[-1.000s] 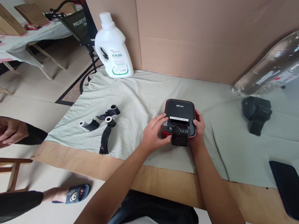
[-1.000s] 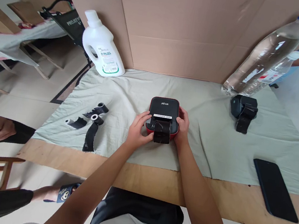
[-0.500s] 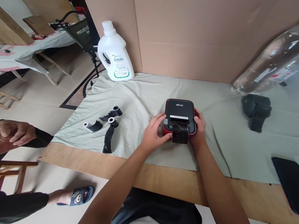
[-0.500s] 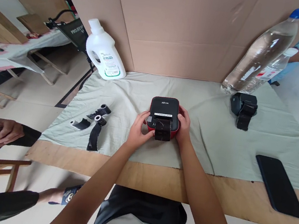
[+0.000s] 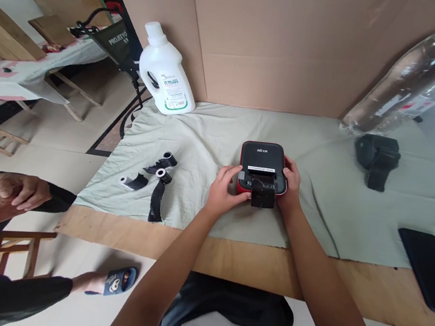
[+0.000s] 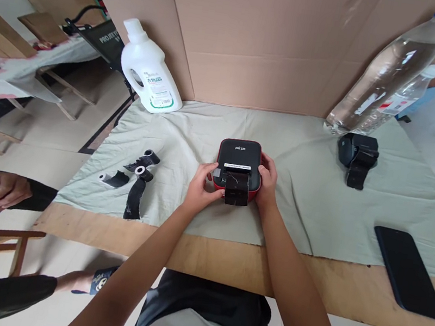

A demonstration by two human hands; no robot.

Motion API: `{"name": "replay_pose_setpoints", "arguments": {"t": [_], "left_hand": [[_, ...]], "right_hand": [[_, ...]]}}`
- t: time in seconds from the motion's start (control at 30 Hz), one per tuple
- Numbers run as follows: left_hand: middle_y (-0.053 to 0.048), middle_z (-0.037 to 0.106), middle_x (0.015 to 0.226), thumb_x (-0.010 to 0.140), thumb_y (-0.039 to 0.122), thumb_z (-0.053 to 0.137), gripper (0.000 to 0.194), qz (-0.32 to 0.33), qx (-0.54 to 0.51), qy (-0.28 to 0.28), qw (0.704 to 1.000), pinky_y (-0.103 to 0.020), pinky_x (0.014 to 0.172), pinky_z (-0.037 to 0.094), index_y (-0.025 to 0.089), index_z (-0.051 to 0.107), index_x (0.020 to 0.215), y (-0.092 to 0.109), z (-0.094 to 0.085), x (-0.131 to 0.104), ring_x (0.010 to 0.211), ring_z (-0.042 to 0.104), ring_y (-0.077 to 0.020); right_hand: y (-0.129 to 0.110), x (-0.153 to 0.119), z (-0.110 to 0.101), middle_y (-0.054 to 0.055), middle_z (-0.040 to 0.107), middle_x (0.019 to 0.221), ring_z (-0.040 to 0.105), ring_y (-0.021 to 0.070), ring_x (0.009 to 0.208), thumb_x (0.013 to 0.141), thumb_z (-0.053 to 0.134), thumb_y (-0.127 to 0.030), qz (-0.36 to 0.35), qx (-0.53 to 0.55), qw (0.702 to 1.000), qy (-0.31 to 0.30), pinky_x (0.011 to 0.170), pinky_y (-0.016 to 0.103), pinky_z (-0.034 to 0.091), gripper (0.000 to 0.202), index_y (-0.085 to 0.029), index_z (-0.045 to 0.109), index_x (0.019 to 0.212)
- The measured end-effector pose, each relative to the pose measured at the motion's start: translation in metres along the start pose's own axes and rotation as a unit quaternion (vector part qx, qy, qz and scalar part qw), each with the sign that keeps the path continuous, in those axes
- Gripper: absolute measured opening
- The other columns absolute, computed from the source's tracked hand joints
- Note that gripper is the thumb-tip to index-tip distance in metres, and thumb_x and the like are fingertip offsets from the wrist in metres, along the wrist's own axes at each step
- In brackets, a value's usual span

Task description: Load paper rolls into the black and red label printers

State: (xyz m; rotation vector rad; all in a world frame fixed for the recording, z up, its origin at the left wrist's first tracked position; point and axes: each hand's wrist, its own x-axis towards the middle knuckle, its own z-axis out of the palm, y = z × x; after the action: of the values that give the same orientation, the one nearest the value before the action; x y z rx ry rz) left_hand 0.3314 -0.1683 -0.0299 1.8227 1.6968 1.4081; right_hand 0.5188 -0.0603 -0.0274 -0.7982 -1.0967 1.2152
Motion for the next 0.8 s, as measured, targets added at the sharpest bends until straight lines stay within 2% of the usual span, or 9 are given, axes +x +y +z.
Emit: {"name": "replay_pose_setpoints", "arguments": {"t": [0.17, 0.33, 0.43, 0.53, 0.63, 0.73, 0.8], "left_hand": [[-0.012, 0.058, 0.141, 0.085, 0.042, 0.084, 0.071, 0.002, 0.016, -0.006, 1.0, -0.038, 0.1, 0.059, 0.027, 0.054, 0.147, 0.003, -0.003, -0.002, 0.126, 0.064, -0.0275], [-0.012, 0.056, 0.144, 0.087, 0.044, 0.082, 0.07, -0.014, -0.017, -0.021, 1.0, -0.038, 0.1, 0.057, 0.027, 0.053, 0.148, 0.003, -0.004, -0.002, 0.124, 0.064, -0.0266], [-0.015, 0.052, 0.153, 0.085, 0.043, 0.083, 0.081, -0.039, -0.056, -0.035, 0.997, -0.04, 0.102, 0.057, 0.026, 0.047, 0.155, 0.003, -0.002, -0.001, 0.121, 0.065, -0.0261], [-0.017, 0.046, 0.163, 0.085, 0.043, 0.083, 0.098, -0.071, -0.089, -0.046, 0.992, -0.045, 0.111, 0.053, 0.025, 0.032, 0.166, 0.007, 0.0, -0.001, 0.133, 0.06, -0.0299], [-0.016, 0.053, 0.161, 0.086, 0.04, 0.081, 0.095, -0.084, -0.094, -0.06, 0.99, -0.049, 0.117, 0.05, 0.023, 0.035, 0.167, 0.016, -0.001, -0.004, 0.14, 0.058, -0.0324], [-0.015, 0.062, 0.153, 0.083, 0.037, 0.083, 0.094, -0.072, -0.085, -0.07, 0.991, -0.05, 0.117, 0.051, 0.022, 0.04, 0.165, 0.027, -0.016, -0.001, 0.134, 0.063, -0.0327], [-0.013, 0.068, 0.145, 0.081, 0.036, 0.084, 0.094, -0.066, -0.085, -0.071, 0.992, -0.049, 0.115, 0.053, 0.021, 0.042, 0.164, 0.031, -0.037, 0.011, 0.127, 0.068, -0.0317]], "right_hand": [[0.001, -0.001, 0.0, 0.005, 0.076, 0.128, 0.066, 0.03, 0.126, 0.081, 0.069, -0.044, 0.008, 0.021, 1.0, -0.004, 0.117, 0.05, 0.049, 0.04, -0.027, 0.075, 0.117], [-0.001, 0.0, 0.0, 0.005, 0.077, 0.127, 0.066, 0.0284, 0.126, 0.079, 0.069, -0.044, 0.018, 0.021, 1.0, 0.002, 0.114, 0.046, 0.05, 0.042, -0.026, 0.075, 0.116], [-0.005, 0.001, 0.001, 0.005, 0.077, 0.126, 0.067, 0.0264, 0.123, 0.077, 0.069, -0.042, 0.028, 0.014, 0.999, 0.014, 0.111, 0.043, 0.051, 0.042, -0.024, 0.076, 0.115], [-0.013, -0.004, 0.006, 0.003, 0.08, 0.114, 0.071, 0.0243, 0.112, 0.074, 0.071, -0.04, 0.079, 0.0, 0.995, 0.055, 0.103, 0.039, 0.055, 0.038, -0.023, 0.077, 0.107], [-0.026, -0.022, 0.017, 0.001, 0.08, 0.102, 0.073, 0.024, 0.105, 0.074, 0.071, -0.042, 0.146, 0.031, 0.986, 0.08, 0.093, 0.036, 0.059, 0.034, -0.023, 0.077, 0.102], [-0.042, -0.039, 0.035, 0.0, 0.08, 0.1, 0.075, 0.0256, 0.104, 0.076, 0.071, -0.049, 0.181, 0.081, 0.976, 0.089, 0.085, 0.034, 0.061, 0.032, -0.024, 0.075, 0.096], [-0.051, -0.039, 0.055, 0.0, 0.08, 0.098, 0.075, 0.0259, 0.104, 0.076, 0.07, -0.049, 0.177, 0.091, 0.976, 0.092, 0.082, 0.033, 0.061, 0.03, -0.024, 0.073, 0.093]]}}
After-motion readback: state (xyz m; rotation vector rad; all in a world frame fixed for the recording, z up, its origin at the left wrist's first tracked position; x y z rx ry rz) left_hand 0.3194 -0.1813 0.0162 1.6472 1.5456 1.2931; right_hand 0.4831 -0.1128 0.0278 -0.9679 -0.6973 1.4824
